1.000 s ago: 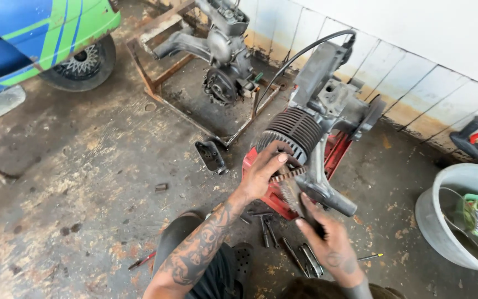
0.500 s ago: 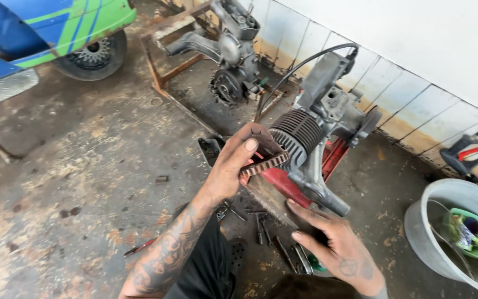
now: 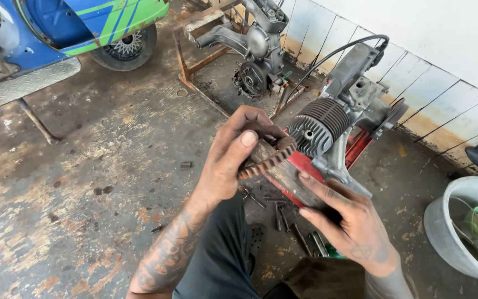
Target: Cleaning a motorcycle engine gear using a wire brush and a cloth.
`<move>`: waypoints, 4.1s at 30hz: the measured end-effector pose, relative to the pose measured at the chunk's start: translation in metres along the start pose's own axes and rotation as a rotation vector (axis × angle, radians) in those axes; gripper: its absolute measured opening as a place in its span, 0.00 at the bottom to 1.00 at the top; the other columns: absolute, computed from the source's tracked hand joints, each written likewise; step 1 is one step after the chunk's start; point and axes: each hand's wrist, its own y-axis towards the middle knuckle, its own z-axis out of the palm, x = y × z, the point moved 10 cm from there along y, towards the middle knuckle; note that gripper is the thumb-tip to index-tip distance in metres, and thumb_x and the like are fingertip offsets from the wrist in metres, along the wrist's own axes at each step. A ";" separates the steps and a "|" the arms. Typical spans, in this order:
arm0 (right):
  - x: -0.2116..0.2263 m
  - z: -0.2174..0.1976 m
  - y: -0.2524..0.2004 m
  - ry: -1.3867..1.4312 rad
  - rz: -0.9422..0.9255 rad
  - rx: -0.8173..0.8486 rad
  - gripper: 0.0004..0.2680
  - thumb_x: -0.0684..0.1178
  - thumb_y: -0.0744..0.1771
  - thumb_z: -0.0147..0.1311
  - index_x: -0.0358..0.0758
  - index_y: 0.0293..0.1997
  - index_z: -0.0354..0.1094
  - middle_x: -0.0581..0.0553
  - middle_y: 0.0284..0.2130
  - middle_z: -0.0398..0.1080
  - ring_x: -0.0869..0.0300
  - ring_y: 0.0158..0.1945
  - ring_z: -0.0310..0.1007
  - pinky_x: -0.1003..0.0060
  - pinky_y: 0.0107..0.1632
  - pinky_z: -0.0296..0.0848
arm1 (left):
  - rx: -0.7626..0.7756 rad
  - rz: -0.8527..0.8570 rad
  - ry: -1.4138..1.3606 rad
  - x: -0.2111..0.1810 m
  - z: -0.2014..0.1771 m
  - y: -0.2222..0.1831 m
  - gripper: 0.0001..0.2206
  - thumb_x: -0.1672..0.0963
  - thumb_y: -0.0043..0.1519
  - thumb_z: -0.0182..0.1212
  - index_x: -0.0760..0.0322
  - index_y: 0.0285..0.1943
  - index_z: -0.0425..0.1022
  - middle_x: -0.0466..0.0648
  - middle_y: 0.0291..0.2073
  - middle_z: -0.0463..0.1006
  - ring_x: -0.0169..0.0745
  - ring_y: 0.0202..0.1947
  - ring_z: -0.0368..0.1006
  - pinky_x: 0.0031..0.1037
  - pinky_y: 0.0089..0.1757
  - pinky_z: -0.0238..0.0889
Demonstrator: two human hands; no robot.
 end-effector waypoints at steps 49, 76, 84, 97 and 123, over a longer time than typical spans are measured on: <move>-0.056 0.176 0.062 0.363 -0.106 0.282 0.34 0.33 0.55 0.63 0.41 0.70 0.57 0.48 0.74 0.56 0.61 0.77 0.52 0.56 0.74 0.53 | -0.266 -0.065 0.129 -0.079 -0.088 -0.062 0.18 0.49 0.74 0.46 0.65 0.61 0.69 0.48 0.53 0.75 0.39 0.57 0.72 0.33 0.62 0.63; -0.015 -0.052 -0.076 -0.219 0.366 -0.130 0.22 0.45 0.63 0.61 0.40 0.66 0.67 0.42 0.37 0.75 0.57 0.18 0.67 0.61 0.23 0.68 | 0.384 -0.151 -0.051 0.091 0.110 0.041 0.28 0.38 0.65 0.47 0.63 0.48 0.69 0.52 0.40 0.78 0.45 0.44 0.79 0.37 0.50 0.74; -0.151 -0.074 -0.163 0.225 0.669 -0.250 0.26 0.44 0.63 0.53 0.32 0.72 0.60 0.39 0.24 0.72 0.59 0.18 0.62 0.65 0.19 0.60 | 0.017 -0.414 -0.777 0.192 0.041 0.003 0.28 0.43 0.68 0.47 0.74 0.57 0.69 0.59 0.46 0.80 0.46 0.44 0.78 0.32 0.46 0.72; -0.229 0.012 -0.095 0.557 0.381 -0.626 0.20 0.46 0.65 0.56 0.25 0.62 0.63 0.31 0.49 0.68 0.48 0.45 0.71 0.53 0.49 0.70 | -0.341 -0.866 -1.063 0.290 0.078 -0.042 0.35 0.38 0.60 0.56 0.73 0.54 0.77 0.62 0.44 0.81 0.59 0.41 0.79 0.45 0.39 0.77; -0.286 0.025 -0.108 0.409 0.465 -0.657 0.10 0.50 0.64 0.54 0.35 0.26 0.67 0.47 0.22 0.62 0.63 0.30 0.60 0.71 0.38 0.59 | -0.236 -0.738 -0.178 0.311 0.074 -0.081 0.18 0.48 0.61 0.70 0.66 0.37 0.73 0.49 0.24 0.69 0.38 0.27 0.72 0.24 0.25 0.63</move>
